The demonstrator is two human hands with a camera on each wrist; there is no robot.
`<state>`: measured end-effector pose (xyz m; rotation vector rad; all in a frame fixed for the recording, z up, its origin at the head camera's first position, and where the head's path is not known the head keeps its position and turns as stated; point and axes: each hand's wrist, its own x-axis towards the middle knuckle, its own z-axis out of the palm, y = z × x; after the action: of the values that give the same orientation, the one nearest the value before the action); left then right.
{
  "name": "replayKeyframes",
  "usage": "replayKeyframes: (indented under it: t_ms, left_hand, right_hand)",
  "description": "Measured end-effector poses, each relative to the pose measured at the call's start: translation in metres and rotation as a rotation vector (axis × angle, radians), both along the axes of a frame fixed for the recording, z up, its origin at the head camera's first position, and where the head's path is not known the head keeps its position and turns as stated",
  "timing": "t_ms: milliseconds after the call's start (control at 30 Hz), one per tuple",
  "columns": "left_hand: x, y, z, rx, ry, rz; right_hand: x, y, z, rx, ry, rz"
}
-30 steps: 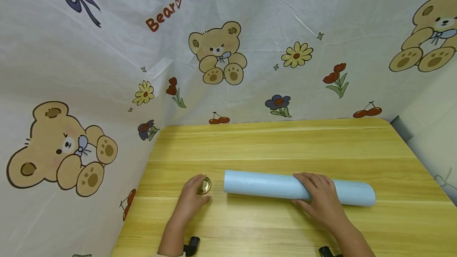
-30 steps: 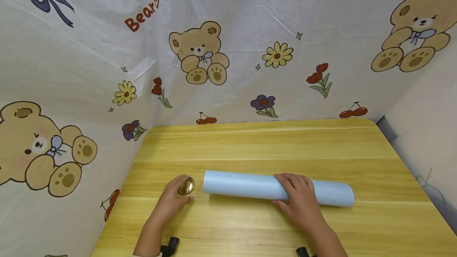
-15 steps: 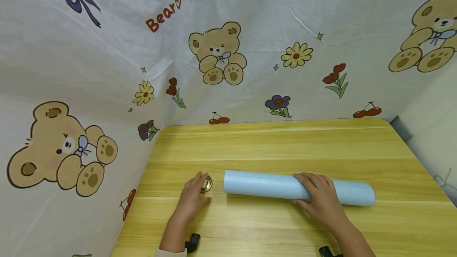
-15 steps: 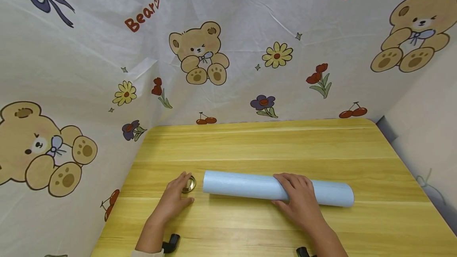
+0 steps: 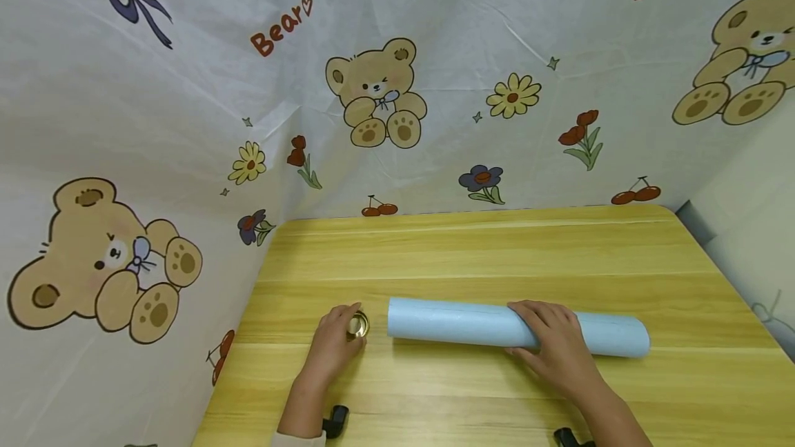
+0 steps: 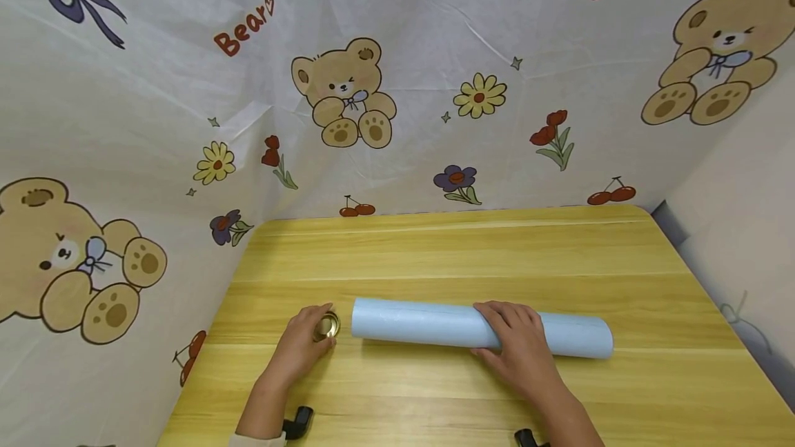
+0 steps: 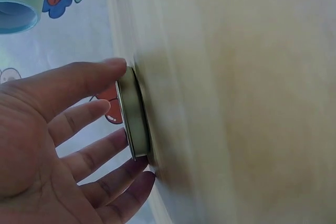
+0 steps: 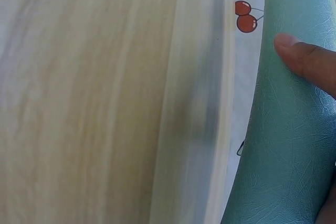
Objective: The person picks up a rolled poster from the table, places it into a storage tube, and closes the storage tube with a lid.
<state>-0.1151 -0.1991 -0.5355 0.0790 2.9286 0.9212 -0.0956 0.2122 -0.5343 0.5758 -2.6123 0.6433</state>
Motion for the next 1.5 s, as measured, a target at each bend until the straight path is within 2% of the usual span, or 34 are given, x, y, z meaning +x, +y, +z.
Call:
replayKeyframes:
  t_ms: [300,500,733,867,967,1200,1500]
  left_hand:
    - [0.001,0.000,0.001,-0.009,0.002,-0.005]
    - [0.001,-0.003,0.001,0.041,-0.007,0.008]
    - [0.002,-0.006,0.000,0.191,-0.085,0.053]
    - [0.003,-0.005,0.002,0.277,-0.099,0.062]
    - [0.003,-0.003,0.004,0.341,-0.100,0.052]
    - [0.004,0.000,0.010,0.566,-0.131,0.040]
    - [0.008,0.008,0.017,0.719,-0.152,-0.018]
  right_hand:
    - [0.000,-0.001,0.000,0.009,-0.003,-0.006]
    - [-0.001,-0.002,0.000,-0.002,0.001,-0.002]
    - [-0.002,-0.003,0.000,-0.001,0.004,-0.002]
    - [-0.002,-0.004,0.000,0.001,0.004,-0.004]
    - [-0.002,-0.005,0.000,-0.001,0.005,-0.003]
    - [-0.001,-0.006,0.000,-0.013,0.009,0.001]
    - [-0.002,-0.006,0.001,-0.016,0.009,0.003]
